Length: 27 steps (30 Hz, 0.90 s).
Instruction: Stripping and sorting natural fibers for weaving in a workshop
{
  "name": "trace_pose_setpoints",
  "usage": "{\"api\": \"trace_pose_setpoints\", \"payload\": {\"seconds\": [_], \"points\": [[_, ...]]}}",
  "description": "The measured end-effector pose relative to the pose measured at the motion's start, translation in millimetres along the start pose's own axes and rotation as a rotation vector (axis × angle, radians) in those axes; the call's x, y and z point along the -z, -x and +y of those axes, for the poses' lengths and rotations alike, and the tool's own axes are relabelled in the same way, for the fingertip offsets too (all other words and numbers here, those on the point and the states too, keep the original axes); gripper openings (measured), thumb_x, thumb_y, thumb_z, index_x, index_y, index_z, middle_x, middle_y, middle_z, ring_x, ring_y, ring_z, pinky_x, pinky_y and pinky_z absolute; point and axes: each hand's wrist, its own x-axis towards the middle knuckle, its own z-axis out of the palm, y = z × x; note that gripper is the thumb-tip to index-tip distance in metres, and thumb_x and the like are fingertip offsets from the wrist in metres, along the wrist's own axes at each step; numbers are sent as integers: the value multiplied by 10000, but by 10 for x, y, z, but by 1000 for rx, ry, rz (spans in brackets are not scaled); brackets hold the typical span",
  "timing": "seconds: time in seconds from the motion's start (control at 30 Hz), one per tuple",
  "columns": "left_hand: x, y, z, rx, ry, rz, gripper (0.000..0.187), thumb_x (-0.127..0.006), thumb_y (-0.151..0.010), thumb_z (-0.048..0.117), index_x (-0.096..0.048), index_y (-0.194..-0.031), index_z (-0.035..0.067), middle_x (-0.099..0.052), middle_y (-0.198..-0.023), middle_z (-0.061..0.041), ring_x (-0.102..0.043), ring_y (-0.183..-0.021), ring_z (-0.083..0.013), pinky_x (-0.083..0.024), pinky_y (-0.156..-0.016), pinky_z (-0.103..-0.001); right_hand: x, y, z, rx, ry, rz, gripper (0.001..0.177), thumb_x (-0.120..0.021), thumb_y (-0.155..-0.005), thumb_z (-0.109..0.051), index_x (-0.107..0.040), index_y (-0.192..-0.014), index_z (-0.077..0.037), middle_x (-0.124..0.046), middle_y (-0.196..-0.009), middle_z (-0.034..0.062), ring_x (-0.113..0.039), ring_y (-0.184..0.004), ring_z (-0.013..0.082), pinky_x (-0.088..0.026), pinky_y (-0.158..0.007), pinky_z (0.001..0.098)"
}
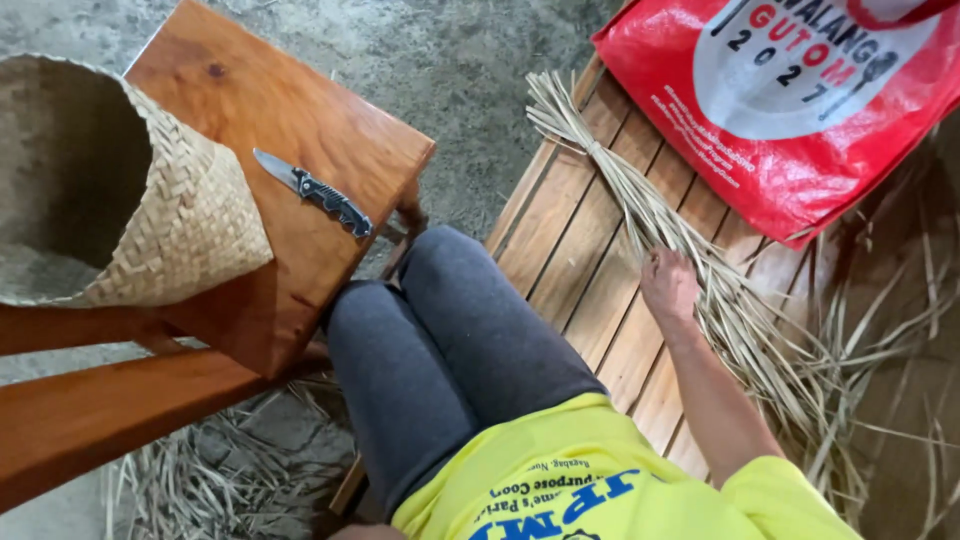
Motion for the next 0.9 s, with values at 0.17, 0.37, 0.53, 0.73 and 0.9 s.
{"api": "trace_pose_setpoints", "payload": {"seconds": [0.17,0.37,0.53,0.73,0.9], "points": [[-216,-417,78,-55,-3,-48,267,-642,-891,216,-772,-1066,62,-735,-1128,-161,-691,-1071,-336,-508,-994,-443,299,-744,-403,169,-152,0,555,-751,-823,-172,-600,-1310,49,-584,-1210,255,-541,-1184,427,-423,-1052,504],[-813,-1288,309,58,373,195,161,-640,-931,152,-721,-1007,34,-720,-1014,-133,-686,-944,-263,-548,-892,-374,-98,-1341,-628,-202,-100,-537,931,-547,-924,-505,-141,-1639,-69,-220,-1671,217,-197,-1525,409,-145,-1233,544],[-1924,-1618,-34,586,1170,115,298,-612,-991,133,-597,-1283,78,-655,-1005,-41,-638,-925,-101,-545,-852,-240,394,-1075,-936,-212,-329,-511,402,-421,-1002,-336,-531,-1354,-178,-654,-1265,260,-623,-1138,465,-475,-930,581],[-2604,-1878,201,558,1227,-167,1039,-819,-723,446,-351,-1570,67,-493,-1554,-221,-484,-1439,-260,-378,-1167,-402,1780,-41,-1685,-87,-661,-675,191,-592,-995,-358,-651,-1008,-176,-608,-750,-8,-525,-672,121,-439,-607,370],[-2059,-2036,581,319,1772,459,220,-758,-922,97,-597,-1058,31,-598,-813,-61,-533,-549,-111,-468,-535,-243,2308,216,-2010,353,-974,-1013,234,-644,-988,-243,-612,-1196,-141,-576,-985,-29,-523,-909,118,-465,-848,264]]}}
